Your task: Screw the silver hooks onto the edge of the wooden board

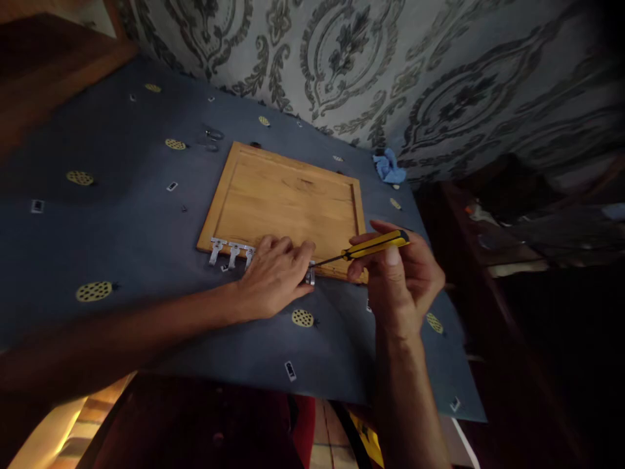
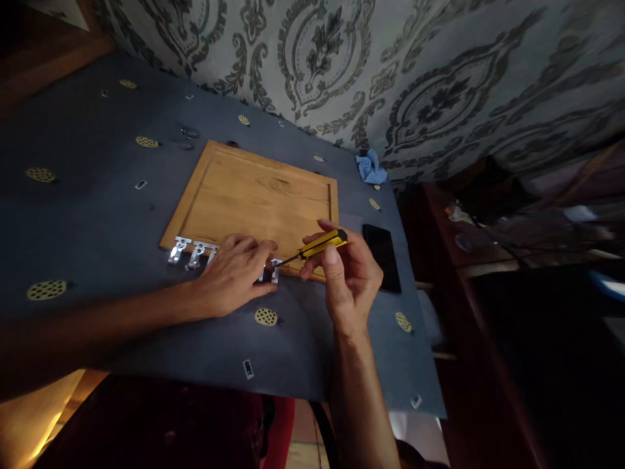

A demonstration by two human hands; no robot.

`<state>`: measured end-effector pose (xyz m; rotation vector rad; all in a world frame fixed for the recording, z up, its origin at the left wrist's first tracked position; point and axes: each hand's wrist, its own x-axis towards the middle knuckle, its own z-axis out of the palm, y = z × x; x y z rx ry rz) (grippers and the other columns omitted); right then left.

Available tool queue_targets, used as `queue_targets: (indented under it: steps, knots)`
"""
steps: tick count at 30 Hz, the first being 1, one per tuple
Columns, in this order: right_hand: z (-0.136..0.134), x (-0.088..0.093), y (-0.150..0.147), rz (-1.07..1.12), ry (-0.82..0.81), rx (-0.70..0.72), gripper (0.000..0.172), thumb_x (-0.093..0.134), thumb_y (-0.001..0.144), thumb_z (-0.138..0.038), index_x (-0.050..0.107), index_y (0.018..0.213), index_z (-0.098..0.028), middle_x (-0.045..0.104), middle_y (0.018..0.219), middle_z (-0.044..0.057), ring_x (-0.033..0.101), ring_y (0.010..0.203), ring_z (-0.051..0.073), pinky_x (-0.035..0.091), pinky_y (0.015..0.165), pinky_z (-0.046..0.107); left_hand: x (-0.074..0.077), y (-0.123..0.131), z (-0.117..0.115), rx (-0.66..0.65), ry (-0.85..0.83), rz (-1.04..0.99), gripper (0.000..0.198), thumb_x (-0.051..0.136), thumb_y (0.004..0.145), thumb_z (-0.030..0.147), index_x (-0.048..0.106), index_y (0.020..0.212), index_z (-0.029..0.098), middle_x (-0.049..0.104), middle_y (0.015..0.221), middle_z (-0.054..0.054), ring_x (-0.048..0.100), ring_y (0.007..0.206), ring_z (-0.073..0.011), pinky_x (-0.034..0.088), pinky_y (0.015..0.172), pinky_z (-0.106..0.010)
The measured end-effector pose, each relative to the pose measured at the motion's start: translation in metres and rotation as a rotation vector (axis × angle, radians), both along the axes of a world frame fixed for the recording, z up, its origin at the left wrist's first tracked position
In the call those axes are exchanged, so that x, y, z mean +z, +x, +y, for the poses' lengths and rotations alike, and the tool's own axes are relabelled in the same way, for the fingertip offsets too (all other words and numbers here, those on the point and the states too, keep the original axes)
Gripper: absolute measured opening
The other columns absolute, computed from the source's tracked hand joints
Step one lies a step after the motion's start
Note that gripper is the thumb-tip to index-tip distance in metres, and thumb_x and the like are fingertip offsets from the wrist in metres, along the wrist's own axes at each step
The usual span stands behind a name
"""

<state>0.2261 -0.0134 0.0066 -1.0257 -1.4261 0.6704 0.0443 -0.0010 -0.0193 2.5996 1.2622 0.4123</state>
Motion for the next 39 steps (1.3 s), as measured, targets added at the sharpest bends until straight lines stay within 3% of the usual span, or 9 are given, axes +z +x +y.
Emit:
queue_targets:
  steps: [2, 6, 10, 17, 21, 25, 32, 36, 39]
  knots:
    - [-0.0007, 0.0, 0.0007, -0.022, -0.022, 0.003, 0.025, 0.07, 0.094, -0.04, 0.072, 0.114, -0.025, 0.074, 0.097, 0.003, 0.064, 0.052, 0.011, 0.055, 0.049, 0.026, 0.0014, 0.0001, 0.0001, 0.003, -0.009, 0.004, 0.058, 0.074, 0.088, 0.043, 0.047, 0.128, 0.012, 0.071, 0.109, -0.012, 0.062, 0.109, -0.0308, 0.04, 0.093, -0.041]
    - [-0.0015, -0.0001, -0.0022, -0.01, 0.047, -0.02, 0.014, 0.077, 0.088, -0.034, 0.071, 0.095, -0.024, 0.075, 0.097, 0.001, 0.057, 0.044, 0.008, 0.048, 0.04, 0.024, 0.004, 0.0003, 0.0003, 0.005, -0.028, 0.022, 0.056, 0.075, 0.088, 0.042, 0.048, 0.127, 0.012, 0.07, 0.112, -0.012, 0.061, 0.111, -0.0306, 0.04, 0.094, -0.042]
    - [-0.001, -0.0003, -0.0036, 0.03, 0.067, -0.011, 0.018, 0.083, 0.083, -0.03, 0.066, 0.087, -0.024, 0.077, 0.093, 0.0, 0.054, 0.043, 0.008, 0.044, 0.038, 0.022, 0.0041, 0.0004, 0.0005, 0.003, -0.03, 0.014, 0.057, 0.074, 0.089, 0.043, 0.047, 0.13, 0.012, 0.071, 0.112, -0.012, 0.061, 0.112, -0.0305, 0.04, 0.094, -0.042]
    - [0.0002, 0.0009, 0.0039, 0.006, 0.0, 0.049, 0.028, 0.074, 0.091, -0.04, 0.072, 0.113, -0.024, 0.076, 0.092, 0.002, 0.062, 0.05, 0.011, 0.052, 0.046, 0.025, 0.0038, 0.0003, 0.0002, 0.005, -0.043, 0.017, 0.053, 0.073, 0.089, 0.042, 0.049, 0.125, 0.012, 0.07, 0.112, -0.012, 0.061, 0.111, -0.0305, 0.039, 0.094, -0.041]
    - [-0.001, 0.0008, 0.0018, -0.02, 0.029, -0.027, 0.016, 0.078, 0.088, -0.036, 0.073, 0.096, -0.023, 0.076, 0.091, 0.001, 0.057, 0.045, 0.008, 0.048, 0.042, 0.023, 0.0039, 0.0007, -0.0001, 0.014, -0.04, 0.012, 0.055, 0.074, 0.088, 0.042, 0.048, 0.127, 0.013, 0.07, 0.113, -0.012, 0.06, 0.111, -0.0303, 0.038, 0.094, -0.041]
    - [-0.0014, 0.0008, -0.0011, 0.023, 0.045, -0.035, 0.016, 0.081, 0.085, -0.032, 0.069, 0.085, -0.022, 0.077, 0.09, 0.0, 0.055, 0.043, 0.007, 0.047, 0.041, 0.022, 0.0028, 0.0011, 0.0, 0.014, -0.033, 0.018, 0.056, 0.075, 0.087, 0.042, 0.048, 0.127, 0.013, 0.07, 0.113, -0.012, 0.061, 0.111, -0.0305, 0.04, 0.094, -0.041]
    - [-0.0003, 0.0027, 0.0053, 0.01, -0.001, 0.039, 0.023, 0.074, 0.091, -0.036, 0.074, 0.111, -0.024, 0.077, 0.093, 0.002, 0.061, 0.049, 0.009, 0.053, 0.047, 0.024, 0.0004, 0.0007, -0.0001, 0.015, -0.003, -0.011, 0.055, 0.076, 0.086, 0.041, 0.048, 0.125, 0.014, 0.07, 0.111, -0.011, 0.062, 0.108, -0.0295, 0.04, 0.093, -0.041]
    - [-0.0012, 0.0007, 0.0026, -0.007, 0.059, -0.03, 0.013, 0.08, 0.085, -0.031, 0.075, 0.092, -0.022, 0.077, 0.089, 0.002, 0.056, 0.044, 0.008, 0.048, 0.041, 0.023, 0.0036, 0.0009, 0.0001, 0.016, -0.037, 0.007, 0.055, 0.075, 0.088, 0.041, 0.049, 0.127, 0.012, 0.069, 0.113, -0.013, 0.061, 0.11, -0.0305, 0.04, 0.094, -0.042]
    - [-0.0011, -0.002, -0.004, 0.021, 0.129, -0.093, 0.017, 0.083, 0.082, -0.031, 0.07, 0.084, -0.02, 0.076, 0.085, 0.001, 0.054, 0.042, 0.007, 0.045, 0.038, 0.022, 0.0056, 0.0012, 0.0003, 0.018, -0.054, 0.02, 0.055, 0.074, 0.088, 0.042, 0.049, 0.127, 0.012, 0.069, 0.114, -0.014, 0.061, 0.111, -0.031, 0.04, 0.094, -0.041]
